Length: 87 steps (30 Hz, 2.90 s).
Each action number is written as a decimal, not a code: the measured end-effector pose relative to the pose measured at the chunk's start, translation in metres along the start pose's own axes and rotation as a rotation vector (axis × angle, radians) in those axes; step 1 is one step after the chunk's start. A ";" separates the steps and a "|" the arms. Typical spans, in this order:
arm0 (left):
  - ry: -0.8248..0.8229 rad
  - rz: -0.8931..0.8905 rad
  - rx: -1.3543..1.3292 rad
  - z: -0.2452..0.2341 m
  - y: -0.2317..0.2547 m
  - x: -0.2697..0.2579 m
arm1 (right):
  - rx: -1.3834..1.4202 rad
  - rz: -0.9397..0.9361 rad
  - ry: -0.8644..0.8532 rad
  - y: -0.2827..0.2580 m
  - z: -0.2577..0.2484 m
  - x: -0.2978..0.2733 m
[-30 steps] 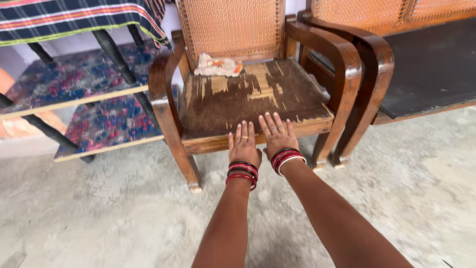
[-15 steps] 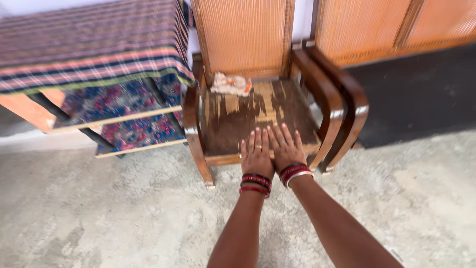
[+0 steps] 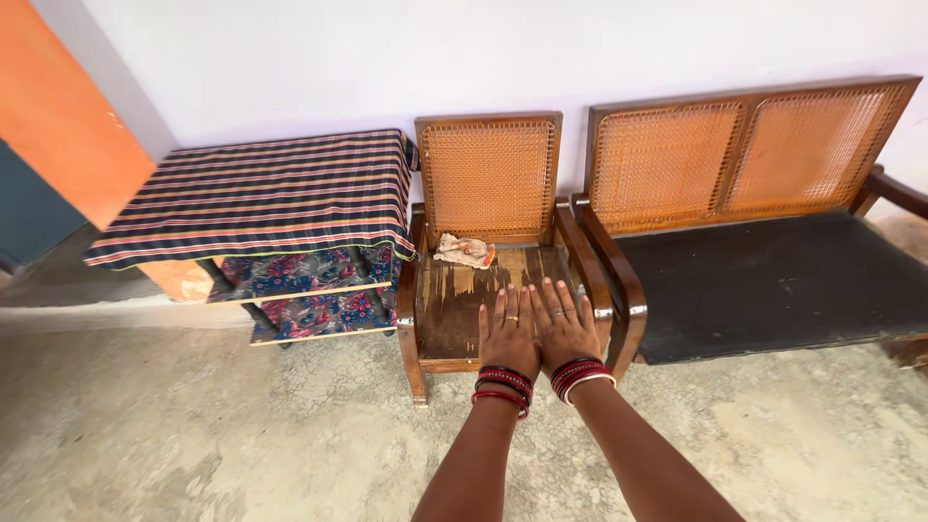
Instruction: The person reattaches the woven backrest to a wooden chair by aligning the panels, pressing them into the frame, and then wipes the wooden surface with a cloth.
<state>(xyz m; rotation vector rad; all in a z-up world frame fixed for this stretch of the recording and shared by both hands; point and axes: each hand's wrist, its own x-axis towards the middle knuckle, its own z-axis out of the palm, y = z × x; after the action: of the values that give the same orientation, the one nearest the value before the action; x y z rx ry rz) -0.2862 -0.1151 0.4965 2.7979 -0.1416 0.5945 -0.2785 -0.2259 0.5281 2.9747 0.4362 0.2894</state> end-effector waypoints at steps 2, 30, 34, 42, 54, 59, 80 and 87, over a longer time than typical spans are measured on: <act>-0.016 -0.005 0.008 -0.034 0.022 -0.001 | -0.016 -0.006 -0.001 0.012 -0.032 -0.013; -0.073 0.064 0.050 -0.120 0.144 -0.008 | -0.036 0.053 0.026 0.093 -0.151 -0.100; -0.034 0.101 0.002 -0.103 0.117 0.018 | -0.049 0.054 0.012 0.089 -0.134 -0.062; -0.072 0.106 -0.036 -0.098 0.048 0.101 | -0.056 0.073 -0.025 0.063 -0.125 0.046; 0.076 0.145 -0.001 -0.073 -0.042 0.217 | 0.029 0.100 0.099 0.051 -0.116 0.179; 0.072 0.145 -0.024 -0.062 -0.050 0.240 | 0.030 0.084 0.122 0.053 -0.098 0.215; 0.058 -0.001 -0.004 0.003 -0.077 0.491 | 0.165 0.022 0.251 0.154 -0.080 0.478; 0.334 0.051 0.107 0.005 -0.097 0.514 | 0.258 -0.148 0.543 0.154 -0.051 0.527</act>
<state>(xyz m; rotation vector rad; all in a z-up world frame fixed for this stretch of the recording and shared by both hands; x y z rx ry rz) 0.1981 -0.0432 0.6798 2.7520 -0.1154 1.0999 0.2483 -0.2118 0.6903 3.0463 0.7958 1.1113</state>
